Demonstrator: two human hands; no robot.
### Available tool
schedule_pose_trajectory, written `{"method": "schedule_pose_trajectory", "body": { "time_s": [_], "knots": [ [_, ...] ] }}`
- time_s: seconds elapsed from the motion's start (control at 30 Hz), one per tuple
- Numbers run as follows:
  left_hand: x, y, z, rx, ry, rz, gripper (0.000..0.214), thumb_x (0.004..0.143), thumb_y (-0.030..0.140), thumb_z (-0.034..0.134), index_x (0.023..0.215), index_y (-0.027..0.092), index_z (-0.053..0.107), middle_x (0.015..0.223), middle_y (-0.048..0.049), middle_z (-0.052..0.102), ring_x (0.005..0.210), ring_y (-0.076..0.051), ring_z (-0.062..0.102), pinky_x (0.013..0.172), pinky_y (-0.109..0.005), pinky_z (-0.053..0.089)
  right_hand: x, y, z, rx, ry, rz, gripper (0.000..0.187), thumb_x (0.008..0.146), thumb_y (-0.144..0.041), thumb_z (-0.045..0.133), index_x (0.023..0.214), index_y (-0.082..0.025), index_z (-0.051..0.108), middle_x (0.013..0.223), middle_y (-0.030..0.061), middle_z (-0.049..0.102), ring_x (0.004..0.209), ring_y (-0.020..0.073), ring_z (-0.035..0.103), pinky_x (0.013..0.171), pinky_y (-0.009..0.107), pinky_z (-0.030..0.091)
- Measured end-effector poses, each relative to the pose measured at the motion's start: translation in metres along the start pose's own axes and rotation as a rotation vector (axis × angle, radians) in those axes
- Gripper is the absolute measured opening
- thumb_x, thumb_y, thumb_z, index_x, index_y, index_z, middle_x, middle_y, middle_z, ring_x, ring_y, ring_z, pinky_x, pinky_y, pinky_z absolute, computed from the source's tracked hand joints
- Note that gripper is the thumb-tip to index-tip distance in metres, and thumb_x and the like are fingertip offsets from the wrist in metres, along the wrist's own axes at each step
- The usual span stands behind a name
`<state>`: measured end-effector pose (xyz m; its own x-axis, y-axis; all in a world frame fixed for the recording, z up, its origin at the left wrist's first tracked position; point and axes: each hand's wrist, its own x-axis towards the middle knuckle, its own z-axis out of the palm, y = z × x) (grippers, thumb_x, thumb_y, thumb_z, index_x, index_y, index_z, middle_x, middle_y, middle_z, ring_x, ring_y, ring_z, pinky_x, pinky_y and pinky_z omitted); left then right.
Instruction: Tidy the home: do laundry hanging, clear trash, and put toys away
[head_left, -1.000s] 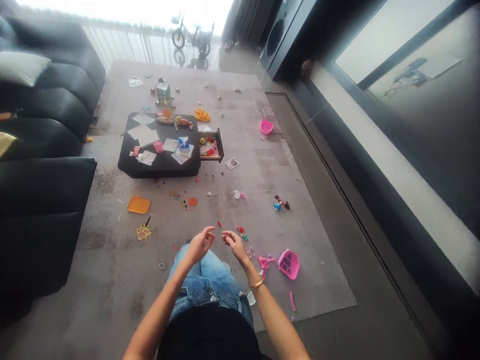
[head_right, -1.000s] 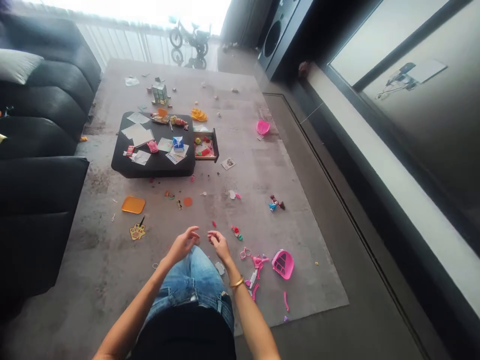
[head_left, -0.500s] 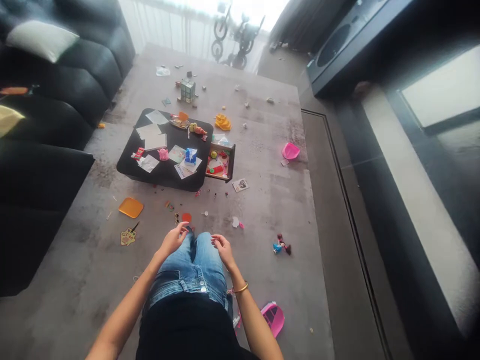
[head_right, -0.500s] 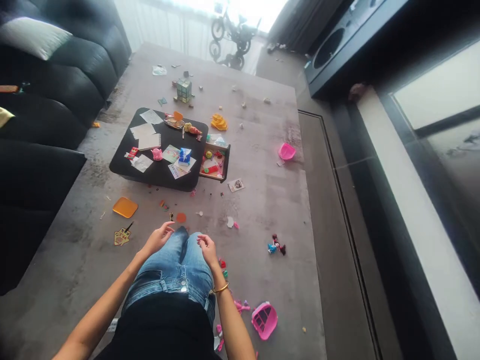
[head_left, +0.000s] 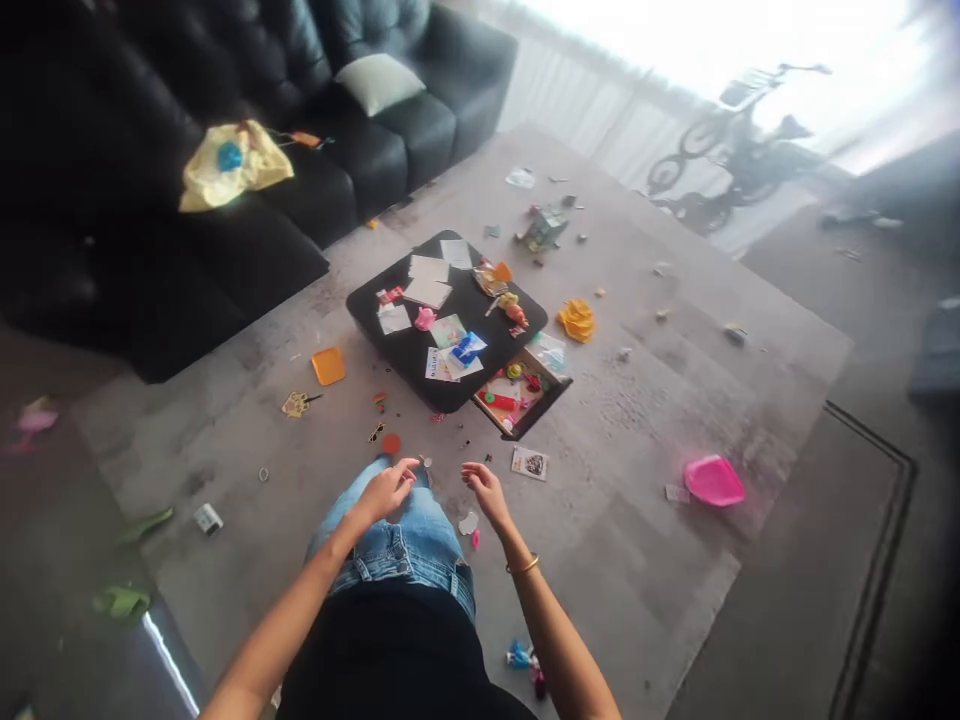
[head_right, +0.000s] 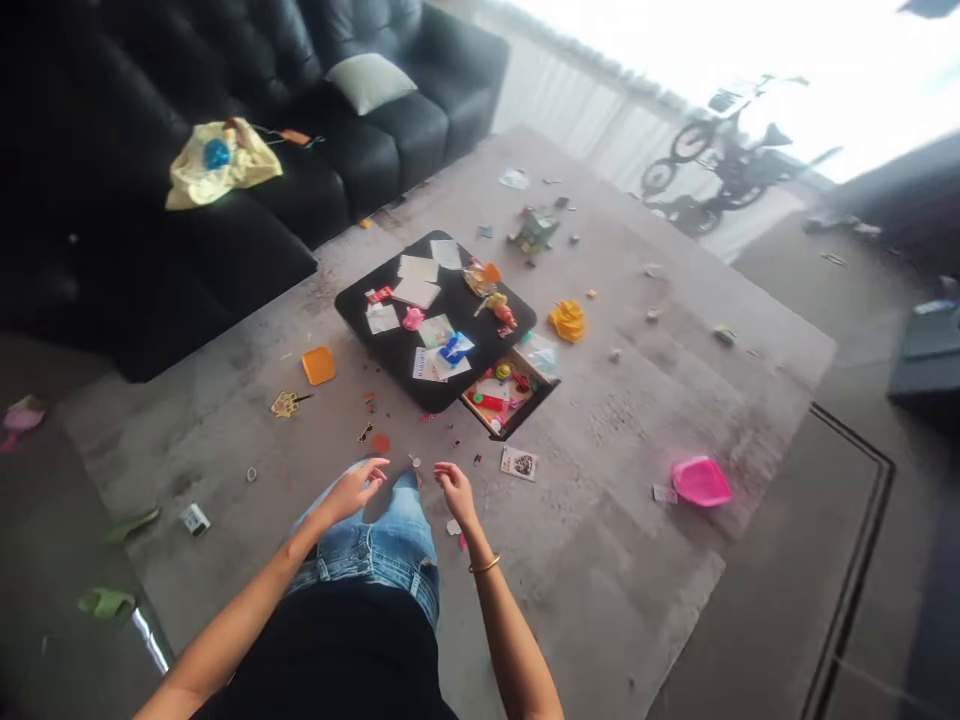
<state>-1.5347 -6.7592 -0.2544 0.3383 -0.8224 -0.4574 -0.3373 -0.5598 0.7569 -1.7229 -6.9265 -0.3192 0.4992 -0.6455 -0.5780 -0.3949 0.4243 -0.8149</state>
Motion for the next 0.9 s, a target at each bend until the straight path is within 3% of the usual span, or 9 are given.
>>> {"method": "schedule_pose_trajectory", "body": {
  "time_s": [0.07, 0.17, 0.27, 0.37, 0.53, 0.63, 0.77, 0.9],
  "knots": [
    [-0.005, -0.006, -0.006, -0.051, 0.092, -0.066, 0.038, 0.091, 0.023, 0.047, 0.128, 0.022, 0.058, 0.104, -0.0059, 0.075, 0.098, -0.019, 0.069, 0.093, -0.031, 0.051, 0.023, -0.016, -0.005, -0.049, -0.035, -0.02, 0.038, 0.061, -0.047, 0.063, 0.087, -0.019, 0.069, 0.083, 0.0071, 0.074, 0.076, 0.0206, 0.066, 0.073, 0.032, 0.05],
    [-0.009, -0.018, -0.019, -0.123, 0.203, -0.142, 0.039, 0.089, 0.022, 0.048, 0.127, 0.025, 0.057, 0.104, -0.0033, 0.075, 0.099, -0.018, 0.069, 0.094, -0.031, 0.051, 0.053, -0.039, 0.012, -0.102, -0.096, -0.038, 0.039, 0.062, -0.046, 0.061, 0.089, -0.019, 0.069, 0.086, 0.0076, 0.073, 0.078, 0.0208, 0.066, 0.074, 0.032, 0.051],
    [-0.012, -0.036, -0.034, -0.171, 0.263, -0.172, 0.039, 0.089, 0.023, 0.048, 0.127, 0.025, 0.057, 0.104, -0.0026, 0.075, 0.099, -0.017, 0.07, 0.094, -0.031, 0.051, 0.078, -0.055, 0.056, -0.141, -0.195, -0.042, 0.039, 0.062, -0.045, 0.061, 0.09, -0.019, 0.069, 0.086, 0.0072, 0.073, 0.078, 0.0208, 0.067, 0.072, 0.032, 0.051],
    [-0.013, -0.063, -0.058, -0.186, 0.301, -0.198, 0.039, 0.09, 0.024, 0.048, 0.127, 0.024, 0.056, 0.105, -0.0033, 0.075, 0.098, -0.017, 0.07, 0.093, -0.03, 0.052, 0.1, -0.061, 0.116, -0.19, -0.295, -0.037, 0.036, 0.065, -0.044, 0.061, 0.091, -0.02, 0.068, 0.085, 0.0062, 0.072, 0.078, 0.0205, 0.067, 0.071, 0.031, 0.051],
    [-0.015, -0.127, -0.132, -0.167, 0.354, -0.257, 0.038, 0.09, 0.022, 0.048, 0.127, 0.023, 0.057, 0.107, -0.005, 0.075, 0.101, -0.017, 0.07, 0.092, -0.029, 0.052, 0.133, -0.061, 0.218, -0.182, -0.308, 0.094, 0.029, 0.065, -0.037, 0.064, 0.089, -0.021, 0.068, 0.085, 0.0056, 0.072, 0.075, 0.0192, 0.068, 0.068, 0.03, 0.053],
    [-0.022, -0.166, -0.186, -0.14, 0.375, -0.314, 0.038, 0.091, 0.023, 0.048, 0.128, 0.023, 0.058, 0.11, -0.0056, 0.076, 0.101, -0.018, 0.071, 0.092, -0.031, 0.052, 0.146, -0.061, 0.264, -0.162, -0.26, 0.151, 0.029, 0.064, -0.034, 0.063, 0.089, -0.02, 0.068, 0.083, 0.0053, 0.073, 0.072, 0.0185, 0.068, 0.065, 0.029, 0.053],
    [-0.025, -0.209, -0.242, -0.118, 0.363, -0.376, 0.037, 0.092, 0.023, 0.047, 0.127, 0.023, 0.058, 0.109, -0.0057, 0.076, 0.101, -0.019, 0.072, 0.093, -0.033, 0.053, 0.156, -0.063, 0.301, -0.124, -0.17, 0.226, 0.029, 0.063, -0.031, 0.062, 0.089, -0.019, 0.068, 0.081, 0.004, 0.072, 0.072, 0.0174, 0.067, 0.064, 0.027, 0.052],
    [-0.005, -0.238, -0.281, -0.097, 0.291, -0.383, 0.033, 0.092, 0.023, 0.046, 0.121, 0.02, 0.061, 0.11, -0.0095, 0.076, 0.103, -0.022, 0.072, 0.094, -0.036, 0.054, 0.169, -0.067, 0.319, -0.085, -0.069, 0.322, 0.03, 0.066, -0.035, 0.063, 0.09, -0.019, 0.068, 0.085, 0.0056, 0.071, 0.072, 0.0176, 0.068, 0.061, 0.027, 0.053]
  ]
}}
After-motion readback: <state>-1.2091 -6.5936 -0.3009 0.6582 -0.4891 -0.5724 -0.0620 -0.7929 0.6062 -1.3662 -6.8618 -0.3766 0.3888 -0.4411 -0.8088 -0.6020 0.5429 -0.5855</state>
